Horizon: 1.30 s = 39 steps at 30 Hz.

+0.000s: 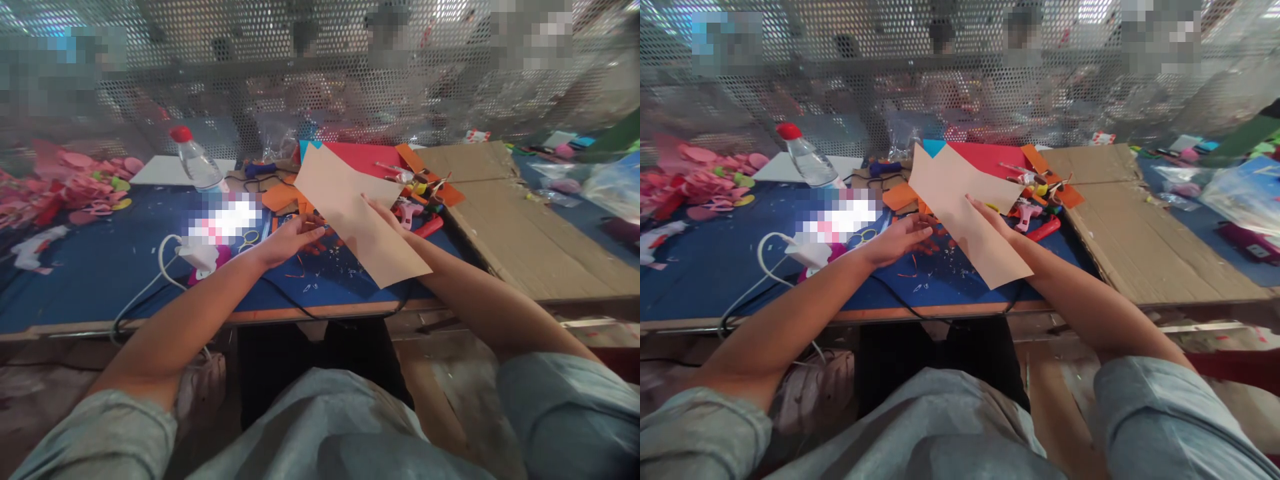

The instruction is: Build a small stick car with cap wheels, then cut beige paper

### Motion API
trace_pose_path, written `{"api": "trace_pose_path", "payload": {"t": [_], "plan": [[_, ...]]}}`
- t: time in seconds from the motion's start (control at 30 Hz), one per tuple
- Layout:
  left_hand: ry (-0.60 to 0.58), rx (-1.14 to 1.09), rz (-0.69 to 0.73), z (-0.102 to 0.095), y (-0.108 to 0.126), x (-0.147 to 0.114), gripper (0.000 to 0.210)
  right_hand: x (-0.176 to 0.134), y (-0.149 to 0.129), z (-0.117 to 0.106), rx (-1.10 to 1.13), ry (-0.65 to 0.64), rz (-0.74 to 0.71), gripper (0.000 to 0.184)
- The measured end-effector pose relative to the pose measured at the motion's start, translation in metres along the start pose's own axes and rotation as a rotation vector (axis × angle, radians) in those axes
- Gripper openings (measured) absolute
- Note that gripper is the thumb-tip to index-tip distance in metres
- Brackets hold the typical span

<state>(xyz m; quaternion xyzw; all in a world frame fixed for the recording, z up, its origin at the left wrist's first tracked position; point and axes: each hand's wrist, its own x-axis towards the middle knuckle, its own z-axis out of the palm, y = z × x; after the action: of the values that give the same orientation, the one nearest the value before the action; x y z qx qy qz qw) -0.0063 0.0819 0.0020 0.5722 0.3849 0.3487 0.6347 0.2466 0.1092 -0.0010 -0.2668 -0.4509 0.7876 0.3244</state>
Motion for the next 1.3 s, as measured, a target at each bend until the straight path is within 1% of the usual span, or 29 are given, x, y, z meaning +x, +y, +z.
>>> {"api": "trace_pose_path", "payload": {"t": [0.1, 0.17, 0.2, 0.3, 0.43, 0.53, 0.6, 0.63, 0.7, 0.77, 0.87, 1.03, 1.1, 1.17, 1.23, 1.3], "plan": [[0.053, -0.014, -0.035, 0.0, -0.001, 0.001, 0.033, -0.006, -0.002, 0.004, 0.009, -0.049, 0.08, 0.073], [0.078, -0.02, -0.031, -0.001, -0.001, 0.002, 0.032, -0.009, -0.003, 0.004, 0.015, -0.076, 0.087, 0.083], [0.085, -0.023, -0.023, -0.001, -0.001, 0.002, 0.033, -0.01, -0.003, 0.004, 0.017, -0.085, 0.082, 0.085], [0.095, -0.02, -0.006, -0.001, -0.001, 0.002, 0.035, -0.009, -0.004, 0.002, -0.005, -0.108, 0.073, 0.078], [0.108, -0.025, -0.026, 0.001, 0.001, 0.002, 0.031, -0.004, -0.003, -0.001, -0.078, -0.109, 0.067, 0.071], [0.119, -0.035, -0.049, 0.003, 0.001, 0.003, 0.032, 0.0, 0.0, 0.001, -0.117, -0.083, -0.019, 0.064], [0.143, -0.041, -0.049, 0.003, 0.0, 0.004, 0.036, 0.001, 0.001, 0.004, -0.117, -0.081, -0.09, 0.062], [0.156, -0.045, -0.04, 0.003, 0.0, 0.004, 0.037, 0.001, 0.001, 0.004, -0.116, -0.093, -0.104, 0.063], [0.159, -0.062, 0.007, 0.002, 0.0, 0.003, 0.04, 0.001, 0.001, 0.005, -0.126, -0.127, -0.089, 0.065], [0.135, -0.092, 0.075, 0.002, 0.001, 0.002, 0.046, 0.002, 0.001, 0.005, -0.144, -0.15, -0.069, 0.067], [0.115, -0.119, 0.158, 0.004, 0.001, 0.001, 0.055, 0.004, 0.003, 0.005, -0.178, -0.168, -0.08, 0.071], [0.221, -0.082, 0.254, 0.005, -0.002, 0.004, 0.06, 0.003, 0.008, 0.01, -0.22, -0.224, -0.063, 0.074], [0.244, -0.088, 0.284, 0.006, -0.002, 0.003, 0.062, 0.0, 0.008, 0.013, -0.218, -0.24, -0.052, 0.076], [0.214, -0.102, 0.33, 0.007, 0.001, 0.001, 0.066, -0.004, 0.006, 0.015, -0.227, -0.249, -0.042, 0.073], [0.141, -0.116, 0.393, 0.008, 0.005, -0.003, 0.075, -0.007, 0.006, 0.014, -0.254, -0.265, -0.027, 0.067], [0.052, -0.122, 0.43, 0.008, 0.009, -0.007, 0.088, -0.009, 0.007, 0.012, -0.268, -0.275, -0.004, 0.064]]}}
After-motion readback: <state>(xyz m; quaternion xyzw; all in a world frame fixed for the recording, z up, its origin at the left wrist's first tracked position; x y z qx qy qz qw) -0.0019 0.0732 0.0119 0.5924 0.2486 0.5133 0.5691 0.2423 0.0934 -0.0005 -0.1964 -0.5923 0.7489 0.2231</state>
